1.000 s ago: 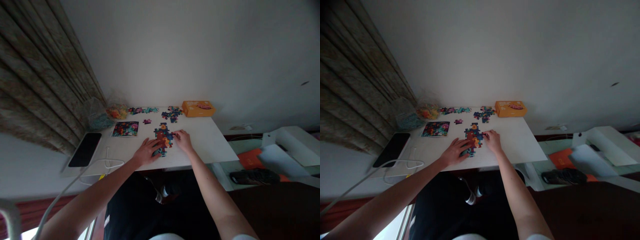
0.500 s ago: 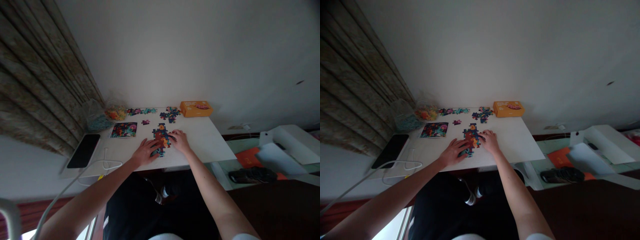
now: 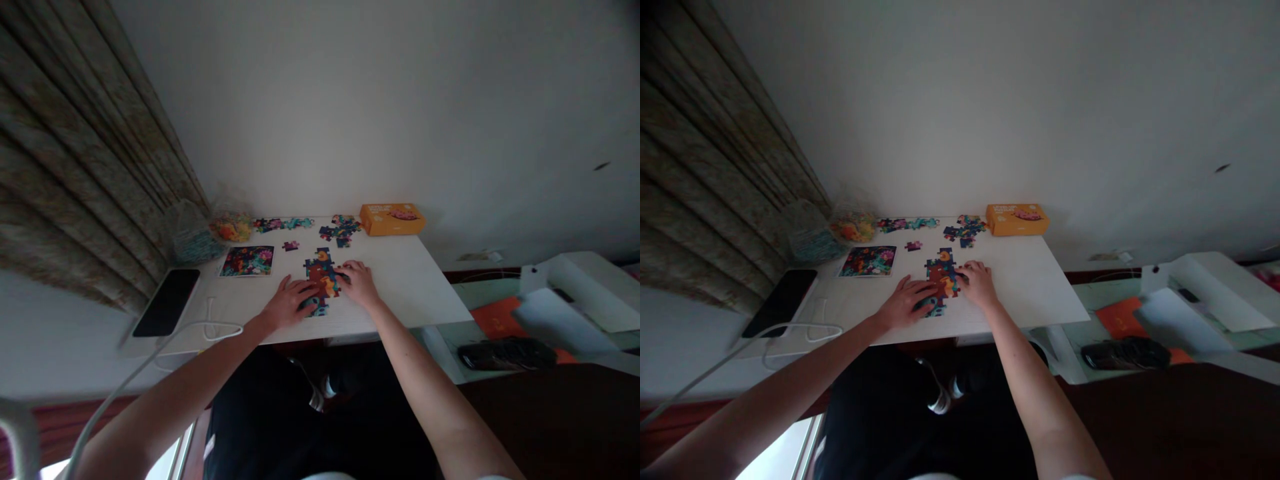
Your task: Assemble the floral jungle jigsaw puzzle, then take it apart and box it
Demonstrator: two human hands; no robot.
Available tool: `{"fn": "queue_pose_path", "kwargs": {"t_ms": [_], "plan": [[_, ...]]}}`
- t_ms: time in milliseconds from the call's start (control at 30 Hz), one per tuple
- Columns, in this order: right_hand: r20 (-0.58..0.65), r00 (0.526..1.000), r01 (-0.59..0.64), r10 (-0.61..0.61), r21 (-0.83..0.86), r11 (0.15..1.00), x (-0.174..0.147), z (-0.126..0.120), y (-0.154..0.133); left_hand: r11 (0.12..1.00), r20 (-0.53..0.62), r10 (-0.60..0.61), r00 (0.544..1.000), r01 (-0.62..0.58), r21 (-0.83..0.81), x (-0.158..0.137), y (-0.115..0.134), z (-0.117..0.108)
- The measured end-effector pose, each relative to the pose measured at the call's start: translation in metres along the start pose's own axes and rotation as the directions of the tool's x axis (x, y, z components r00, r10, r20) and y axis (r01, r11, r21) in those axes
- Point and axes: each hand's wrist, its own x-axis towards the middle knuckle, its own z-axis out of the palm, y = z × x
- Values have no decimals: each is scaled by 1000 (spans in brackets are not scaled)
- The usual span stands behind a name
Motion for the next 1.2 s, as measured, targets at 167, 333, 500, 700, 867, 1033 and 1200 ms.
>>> {"fn": "queue_pose_path", "kwargs": {"t_ms": [167, 333, 500, 700, 867, 1033, 1200], "plan": [[7, 1000, 20, -20, -15, 1000, 1, -2, -2, 978, -122, -195, 973, 203, 55, 37, -35, -9], [7, 1000, 22, -22, -17, 1000, 1, -4, -4, 878, -190, -445, 875, 468, 99, 81, -82, -20], [4, 1000, 12, -12, -6, 1000, 2, -3, -3, 825, -119, -531, 839, 544, 152, 97, -98, -22], [-23, 1000, 10, -9, 31, 999, 3, -1, -1, 797, -78, -579, 811, 584, 155, 103, -98, -23], [-40, 999, -11, 13, 58, 998, 4, 1, 1, 787, -70, -601, 796, 605, 125, 106, -97, -28], [-36, 999, -11, 13, 48, 999, 3, -1, -1, 824, -118, -538, 835, 550, 135, 104, -87, -22], [-9, 1000, 2, -2, 25, 1000, 3, -3, -5, 912, -162, -392, 906, 406, 61, 121, -67, -6]]}}
